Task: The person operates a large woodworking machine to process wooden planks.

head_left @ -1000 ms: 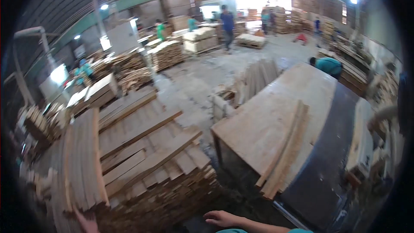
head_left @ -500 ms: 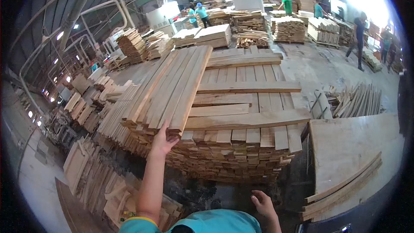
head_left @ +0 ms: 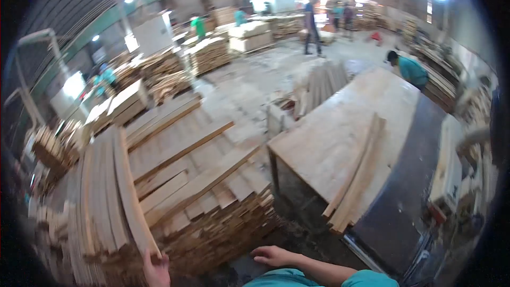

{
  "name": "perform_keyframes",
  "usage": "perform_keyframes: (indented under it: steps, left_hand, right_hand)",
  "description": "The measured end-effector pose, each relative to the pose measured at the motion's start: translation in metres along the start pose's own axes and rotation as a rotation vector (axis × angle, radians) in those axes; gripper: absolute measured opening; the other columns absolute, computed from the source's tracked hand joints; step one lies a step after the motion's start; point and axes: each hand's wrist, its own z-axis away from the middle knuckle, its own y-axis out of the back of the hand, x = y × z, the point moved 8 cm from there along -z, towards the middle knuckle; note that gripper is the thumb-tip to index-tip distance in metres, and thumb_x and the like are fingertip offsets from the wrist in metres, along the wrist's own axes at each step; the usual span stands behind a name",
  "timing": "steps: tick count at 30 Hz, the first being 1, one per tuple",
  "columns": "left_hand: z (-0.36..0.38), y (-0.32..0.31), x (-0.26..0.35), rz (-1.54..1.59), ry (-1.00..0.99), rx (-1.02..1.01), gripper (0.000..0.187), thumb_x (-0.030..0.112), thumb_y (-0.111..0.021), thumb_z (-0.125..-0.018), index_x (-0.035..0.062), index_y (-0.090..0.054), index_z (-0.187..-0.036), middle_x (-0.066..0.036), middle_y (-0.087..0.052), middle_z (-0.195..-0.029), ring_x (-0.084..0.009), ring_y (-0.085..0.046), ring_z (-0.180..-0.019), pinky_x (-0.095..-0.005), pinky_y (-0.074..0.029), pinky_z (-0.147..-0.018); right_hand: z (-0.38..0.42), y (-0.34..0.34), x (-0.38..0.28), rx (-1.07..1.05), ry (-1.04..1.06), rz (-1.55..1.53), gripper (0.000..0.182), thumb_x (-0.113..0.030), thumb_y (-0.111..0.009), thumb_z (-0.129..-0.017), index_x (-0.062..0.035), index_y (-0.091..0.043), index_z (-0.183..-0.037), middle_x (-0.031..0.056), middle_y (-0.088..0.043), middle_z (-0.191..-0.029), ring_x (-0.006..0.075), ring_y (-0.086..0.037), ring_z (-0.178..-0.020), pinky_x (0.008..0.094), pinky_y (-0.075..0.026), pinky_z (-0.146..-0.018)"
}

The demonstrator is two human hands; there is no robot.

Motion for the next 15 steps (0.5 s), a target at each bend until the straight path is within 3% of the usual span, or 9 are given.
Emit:
perform_keyframes:
  steps: [1, 5, 10, 15]
  left_hand:
    - [0.002, 0.004, -0.003, -0.017, 0.016, -0.043, 0.058, 0.035, -0.069, -0.099, 0.0058, -0.048, -0.144, -0.011, -0.058, -0.127, -0.0257, -0.061, -0.114, -0.0405, -0.050, -0.103]
    - [0.016, 0.018, -0.015, 0.111, 0.166, -0.157, 0.085, 0.063, -0.063, -0.094, 0.0045, -0.039, -0.151, -0.011, -0.043, -0.154, -0.0336, -0.044, -0.136, -0.0563, -0.035, -0.115]
    - [-0.008, -0.014, -0.004, -0.049, 0.180, -0.424, 0.089, 0.066, -0.064, -0.092, 0.0047, -0.039, -0.152, -0.011, -0.043, -0.155, -0.0307, -0.045, -0.136, -0.0545, -0.036, -0.115]
    - [-0.021, -0.091, -0.014, -0.165, 0.235, -0.677, 0.085, 0.060, -0.066, -0.092, 0.0040, -0.040, -0.151, -0.012, -0.045, -0.153, -0.0293, -0.047, -0.134, -0.0520, -0.039, -0.112]
  right_hand:
    - [0.002, 0.004, -0.003, 0.048, -0.006, -0.007, 0.046, -0.037, -0.057, -0.105, -0.0039, -0.059, -0.137, 0.0178, -0.069, -0.125, 0.0302, -0.067, -0.115, 0.0402, -0.052, -0.098]
    - [0.003, -0.003, -0.002, 0.023, -0.034, -0.039, 0.050, -0.040, -0.053, -0.107, -0.0044, -0.056, -0.141, 0.0190, -0.066, -0.130, 0.0312, -0.064, -0.119, 0.0413, -0.051, -0.101]
    - [0.006, -0.014, 0.004, 0.002, -0.072, -0.030, 0.054, -0.043, -0.052, -0.107, -0.0030, -0.054, -0.143, 0.0191, -0.062, -0.137, 0.0330, -0.061, -0.124, 0.0429, -0.049, -0.105]
    - [0.021, -0.012, -0.007, 0.080, 0.008, -0.023, 0.056, -0.044, -0.051, -0.107, -0.0020, -0.052, -0.144, 0.0198, -0.062, -0.135, 0.0340, -0.061, -0.123, 0.0427, -0.049, -0.103]
